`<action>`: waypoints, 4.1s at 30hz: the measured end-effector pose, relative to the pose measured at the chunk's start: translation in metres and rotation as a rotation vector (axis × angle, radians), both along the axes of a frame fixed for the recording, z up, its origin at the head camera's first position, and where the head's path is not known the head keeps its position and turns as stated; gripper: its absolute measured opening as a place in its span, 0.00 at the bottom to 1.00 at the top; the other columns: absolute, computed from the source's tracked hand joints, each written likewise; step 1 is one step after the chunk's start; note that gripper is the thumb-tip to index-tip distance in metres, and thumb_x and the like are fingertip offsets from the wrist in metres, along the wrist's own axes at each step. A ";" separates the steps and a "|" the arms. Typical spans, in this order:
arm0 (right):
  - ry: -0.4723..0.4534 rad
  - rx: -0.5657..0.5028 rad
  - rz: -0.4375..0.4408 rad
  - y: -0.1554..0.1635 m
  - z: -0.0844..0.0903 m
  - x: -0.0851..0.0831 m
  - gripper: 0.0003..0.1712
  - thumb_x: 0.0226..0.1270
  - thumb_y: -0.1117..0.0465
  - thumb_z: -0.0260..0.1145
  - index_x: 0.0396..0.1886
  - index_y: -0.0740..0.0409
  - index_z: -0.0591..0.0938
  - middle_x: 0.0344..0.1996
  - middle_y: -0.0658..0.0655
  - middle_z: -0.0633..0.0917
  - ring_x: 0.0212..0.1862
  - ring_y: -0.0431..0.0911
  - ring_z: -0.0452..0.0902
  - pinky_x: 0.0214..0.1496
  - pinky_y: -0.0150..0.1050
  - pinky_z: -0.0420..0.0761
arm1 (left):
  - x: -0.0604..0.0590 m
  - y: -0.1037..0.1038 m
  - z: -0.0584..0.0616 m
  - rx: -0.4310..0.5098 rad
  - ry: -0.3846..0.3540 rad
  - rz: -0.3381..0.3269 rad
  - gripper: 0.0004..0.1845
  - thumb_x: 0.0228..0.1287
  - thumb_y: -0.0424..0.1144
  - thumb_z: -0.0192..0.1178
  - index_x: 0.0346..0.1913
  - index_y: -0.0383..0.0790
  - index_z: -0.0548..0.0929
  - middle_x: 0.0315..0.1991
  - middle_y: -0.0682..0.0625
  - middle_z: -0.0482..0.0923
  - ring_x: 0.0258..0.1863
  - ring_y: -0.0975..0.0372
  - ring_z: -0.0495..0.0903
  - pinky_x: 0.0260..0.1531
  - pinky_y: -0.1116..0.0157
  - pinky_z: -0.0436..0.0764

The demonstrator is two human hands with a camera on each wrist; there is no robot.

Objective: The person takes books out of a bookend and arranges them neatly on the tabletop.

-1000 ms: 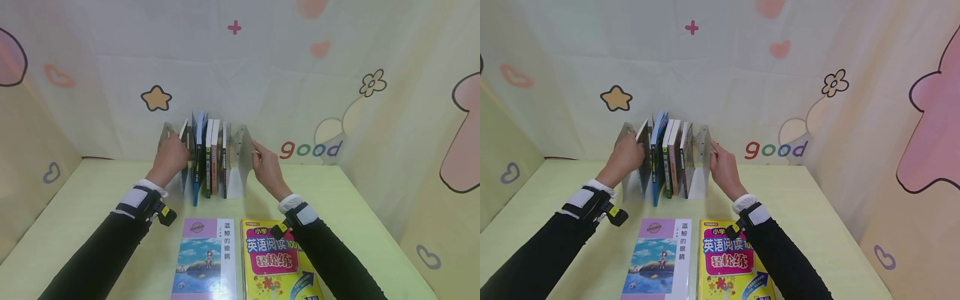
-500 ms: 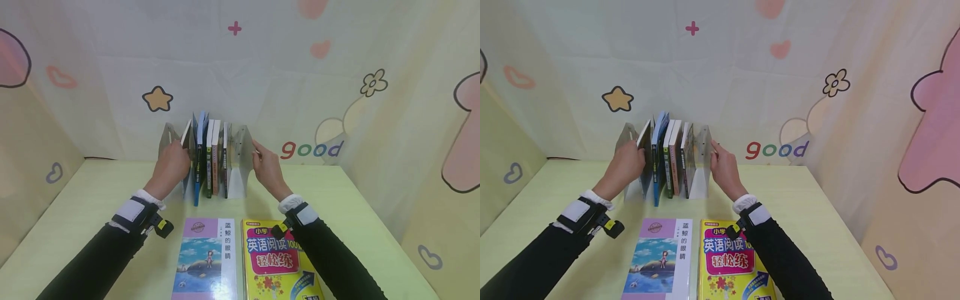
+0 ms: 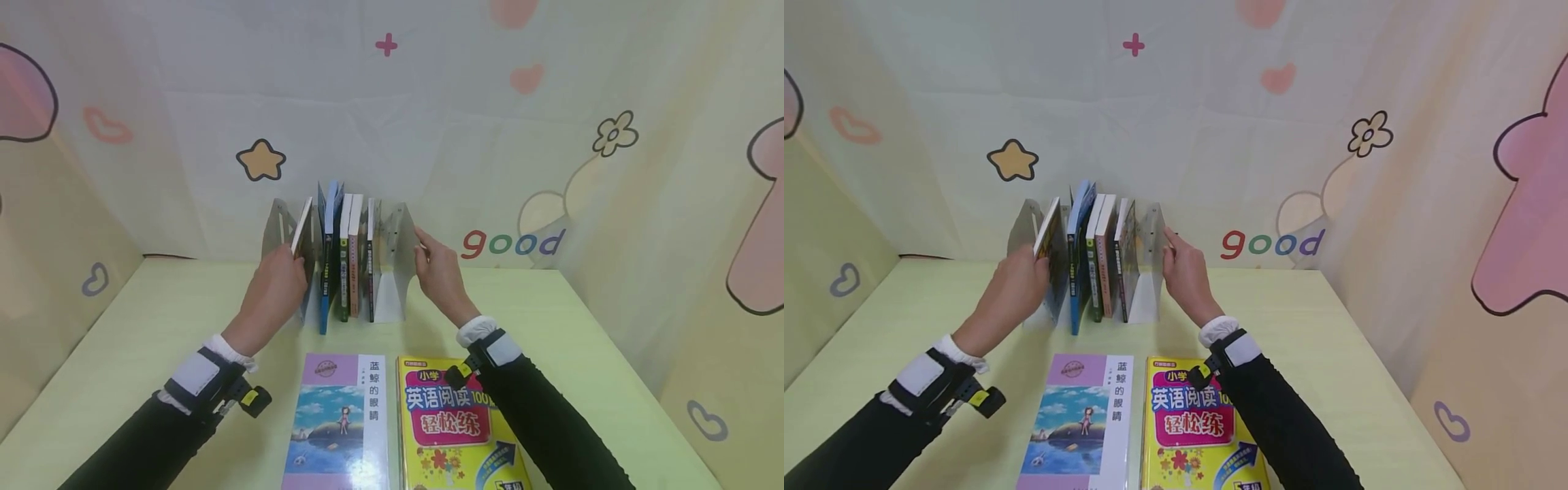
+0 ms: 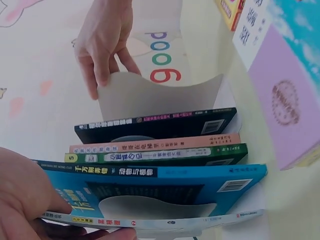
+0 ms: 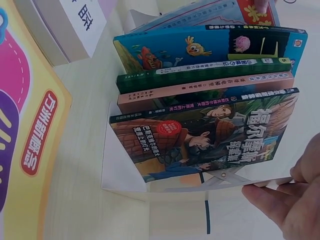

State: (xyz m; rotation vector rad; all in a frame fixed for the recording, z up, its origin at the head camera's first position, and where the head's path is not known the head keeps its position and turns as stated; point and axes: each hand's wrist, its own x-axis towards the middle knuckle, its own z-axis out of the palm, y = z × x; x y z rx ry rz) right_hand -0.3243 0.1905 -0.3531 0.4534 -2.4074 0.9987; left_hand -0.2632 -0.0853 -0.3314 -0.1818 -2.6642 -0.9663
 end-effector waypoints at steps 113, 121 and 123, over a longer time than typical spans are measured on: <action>-0.038 -0.190 0.044 0.016 -0.002 0.006 0.22 0.78 0.66 0.61 0.68 0.66 0.78 0.60 0.65 0.84 0.53 0.56 0.85 0.47 0.45 0.88 | 0.158 -0.102 -0.013 0.410 -0.547 -0.130 0.29 0.86 0.46 0.42 0.76 0.26 0.61 0.58 0.41 0.83 0.47 0.56 0.86 0.53 0.44 0.83; 0.011 -0.174 0.018 0.027 -0.004 0.017 0.19 0.78 0.65 0.62 0.64 0.64 0.81 0.56 0.63 0.86 0.50 0.54 0.87 0.47 0.42 0.88 | 0.157 -0.094 -0.016 0.427 -0.549 -0.154 0.28 0.85 0.44 0.46 0.76 0.29 0.63 0.57 0.45 0.83 0.46 0.57 0.86 0.53 0.47 0.83; 0.014 -0.168 0.016 0.029 -0.003 0.021 0.18 0.78 0.65 0.62 0.63 0.64 0.82 0.56 0.63 0.86 0.50 0.55 0.87 0.47 0.42 0.88 | 0.157 -0.092 -0.015 0.433 -0.532 -0.180 0.28 0.85 0.44 0.47 0.75 0.28 0.64 0.56 0.44 0.83 0.46 0.57 0.86 0.52 0.48 0.84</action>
